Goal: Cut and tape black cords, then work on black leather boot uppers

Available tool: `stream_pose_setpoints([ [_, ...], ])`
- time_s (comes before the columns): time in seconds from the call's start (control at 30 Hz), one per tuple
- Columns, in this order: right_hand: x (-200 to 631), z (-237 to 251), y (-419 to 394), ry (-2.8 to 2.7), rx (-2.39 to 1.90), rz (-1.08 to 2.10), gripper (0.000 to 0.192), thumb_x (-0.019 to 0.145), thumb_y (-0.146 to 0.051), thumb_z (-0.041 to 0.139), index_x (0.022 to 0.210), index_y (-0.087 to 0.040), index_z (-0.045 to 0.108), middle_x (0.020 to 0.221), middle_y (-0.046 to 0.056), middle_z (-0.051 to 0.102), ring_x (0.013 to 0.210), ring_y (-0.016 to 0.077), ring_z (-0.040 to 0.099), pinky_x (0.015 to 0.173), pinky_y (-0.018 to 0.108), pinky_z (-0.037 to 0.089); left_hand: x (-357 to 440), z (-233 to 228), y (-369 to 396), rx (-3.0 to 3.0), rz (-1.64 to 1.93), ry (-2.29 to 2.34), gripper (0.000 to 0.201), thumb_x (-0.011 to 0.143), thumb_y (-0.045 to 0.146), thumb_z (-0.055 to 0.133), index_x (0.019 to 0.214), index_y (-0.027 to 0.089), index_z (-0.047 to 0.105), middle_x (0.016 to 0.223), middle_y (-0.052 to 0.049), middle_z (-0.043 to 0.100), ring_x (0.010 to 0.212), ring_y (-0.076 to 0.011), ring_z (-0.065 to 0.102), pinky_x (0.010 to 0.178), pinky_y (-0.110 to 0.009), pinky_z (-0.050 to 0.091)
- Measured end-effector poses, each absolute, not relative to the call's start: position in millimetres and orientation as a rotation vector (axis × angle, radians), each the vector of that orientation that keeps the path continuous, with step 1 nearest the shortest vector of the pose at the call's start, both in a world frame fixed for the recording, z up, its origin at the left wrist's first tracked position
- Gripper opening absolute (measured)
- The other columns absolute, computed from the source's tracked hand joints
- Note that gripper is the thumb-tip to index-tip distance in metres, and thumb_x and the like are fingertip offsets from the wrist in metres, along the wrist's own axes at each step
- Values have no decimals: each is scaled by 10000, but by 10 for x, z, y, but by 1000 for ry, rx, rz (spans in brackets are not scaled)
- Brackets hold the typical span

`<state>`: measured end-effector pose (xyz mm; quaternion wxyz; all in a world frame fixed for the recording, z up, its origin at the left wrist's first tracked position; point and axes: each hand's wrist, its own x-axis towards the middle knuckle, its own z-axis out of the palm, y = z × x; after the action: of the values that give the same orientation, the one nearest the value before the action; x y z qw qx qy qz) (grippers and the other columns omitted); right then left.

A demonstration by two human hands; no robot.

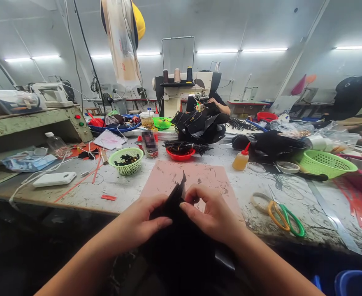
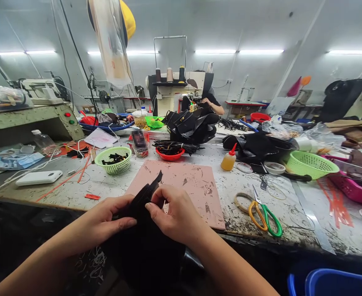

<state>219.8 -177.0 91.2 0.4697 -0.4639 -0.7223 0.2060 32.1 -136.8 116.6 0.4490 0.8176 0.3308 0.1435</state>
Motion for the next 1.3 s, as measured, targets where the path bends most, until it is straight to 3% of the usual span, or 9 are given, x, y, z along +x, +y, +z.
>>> stream_pose_setpoints([
  [0.23, 2157, 925, -1774, -1792, -1174, 455, 92, 753, -200, 525, 668, -189, 491, 631, -11, 555, 576, 123, 509, 534, 236, 392, 294, 1188, -1355, 2148, 341, 831, 412, 769, 204, 577, 1174, 239, 510, 1128, -14, 615, 988, -197, 560, 862, -287, 432],
  [0.43, 2113, 913, -1791, -1812, -1194, 323, 85, 757, -200, 504, 677, -193, 475, 631, -8, 547, 582, 133, 503, 548, 249, 391, 400, 1224, -1354, 2118, 457, 899, 136, 789, 229, 544, 891, 192, 626, 843, 4, 667, 798, -178, 596, 719, -257, 463],
  [0.77, 2073, 855, -1791, -1765, -1229, 237, 126, 775, -200, 486, 652, -193, 455, 617, -7, 550, 588, 141, 498, 608, 283, 384, 411, 1195, -1360, 1932, 509, 807, 290, 775, 185, 552, 1053, 189, 634, 988, -32, 688, 903, -216, 610, 811, -305, 471],
  [1.1, 2064, 934, -1801, -1710, -1311, 393, 122, 733, -188, 503, 621, -191, 452, 584, -12, 543, 549, 125, 474, 524, 247, 357, 429, 1206, -1371, 2120, 487, 873, 132, 780, 212, 545, 859, 162, 638, 808, -6, 669, 812, -194, 589, 723, -265, 460],
  [1.2, 2099, 967, -1782, -1738, -1341, 427, 151, 722, -185, 502, 592, -194, 424, 550, -27, 505, 516, 116, 446, 494, 239, 329, 432, 1209, -1370, 2099, 490, 834, 145, 796, 212, 527, 876, 170, 640, 835, 0, 666, 808, -180, 585, 730, -255, 453],
  [1.3, 2185, 979, -1757, -1653, -1369, 270, 148, 745, -207, 471, 611, -203, 408, 570, -16, 491, 539, 135, 445, 519, 263, 356, 430, 1207, -1355, 1978, 472, 795, 182, 817, 240, 506, 932, 184, 636, 884, -1, 675, 855, -184, 594, 773, -259, 452],
])
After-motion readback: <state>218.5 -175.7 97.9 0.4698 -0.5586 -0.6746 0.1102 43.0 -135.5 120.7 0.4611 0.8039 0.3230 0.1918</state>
